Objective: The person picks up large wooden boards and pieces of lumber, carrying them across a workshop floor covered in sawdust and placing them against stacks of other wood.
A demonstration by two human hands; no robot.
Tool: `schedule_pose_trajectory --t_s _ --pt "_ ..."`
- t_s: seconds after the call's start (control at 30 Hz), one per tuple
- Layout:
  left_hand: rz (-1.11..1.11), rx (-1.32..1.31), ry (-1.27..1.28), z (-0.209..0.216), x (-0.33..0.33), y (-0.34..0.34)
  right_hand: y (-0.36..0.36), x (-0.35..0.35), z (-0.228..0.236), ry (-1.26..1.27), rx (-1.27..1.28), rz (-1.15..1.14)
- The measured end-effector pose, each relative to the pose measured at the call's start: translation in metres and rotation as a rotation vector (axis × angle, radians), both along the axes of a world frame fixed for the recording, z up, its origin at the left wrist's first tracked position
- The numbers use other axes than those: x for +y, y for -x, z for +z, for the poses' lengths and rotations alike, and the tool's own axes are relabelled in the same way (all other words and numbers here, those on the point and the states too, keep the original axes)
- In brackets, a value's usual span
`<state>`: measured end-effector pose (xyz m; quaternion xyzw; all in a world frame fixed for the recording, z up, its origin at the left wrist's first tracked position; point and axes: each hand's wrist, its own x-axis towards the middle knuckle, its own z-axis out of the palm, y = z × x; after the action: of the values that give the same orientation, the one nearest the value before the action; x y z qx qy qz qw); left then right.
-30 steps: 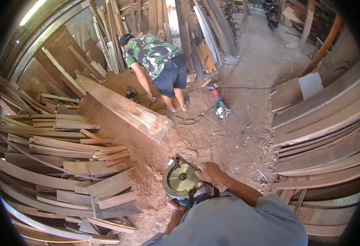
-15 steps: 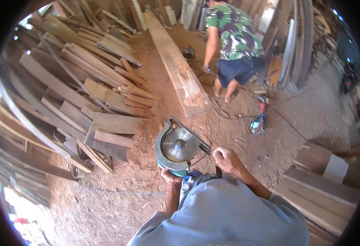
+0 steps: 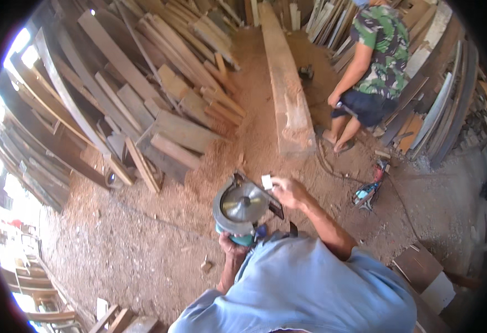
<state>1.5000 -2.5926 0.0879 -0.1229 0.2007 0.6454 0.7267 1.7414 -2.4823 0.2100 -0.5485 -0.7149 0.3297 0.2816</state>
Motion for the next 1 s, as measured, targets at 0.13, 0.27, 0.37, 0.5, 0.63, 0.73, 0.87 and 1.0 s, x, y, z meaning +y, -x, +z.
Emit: schedule_pose_trajectory --t_s 0.13,0.27,0.37,0.5,0.63,0.73,0.87,1.0 --pt "0.053 -0.008 -0.052 -0.017 -0.005 0.009 -0.015 -0.046 0.012 0.433 0.193 -0.097" --pt "0.135 -0.023 -0.125 -0.005 0.009 0.003 0.002 -0.068 -0.035 0.721 0.542 -0.099" --pt "0.198 -0.039 -0.030 -0.006 0.024 0.000 0.023 -0.059 -0.050 0.765 0.599 -0.028" --pt "0.231 -0.031 0.067 -0.019 0.034 -0.008 0.046 -0.043 -0.069 0.971 0.750 -0.086" --pt "0.244 -0.067 0.134 -0.034 0.029 -0.010 0.057 -0.038 -0.072 1.197 0.879 -0.211" --pt "0.242 -0.071 0.191 -0.039 0.023 -0.012 0.057 -0.039 -0.078 1.288 0.925 -0.261" --pt "0.234 -0.001 0.222 -0.032 0.028 -0.012 0.060 -0.031 -0.068 1.294 0.857 -0.296" --pt "0.172 0.008 0.111 -0.031 0.031 -0.011 0.062 -0.034 -0.078 1.050 0.736 -0.176"
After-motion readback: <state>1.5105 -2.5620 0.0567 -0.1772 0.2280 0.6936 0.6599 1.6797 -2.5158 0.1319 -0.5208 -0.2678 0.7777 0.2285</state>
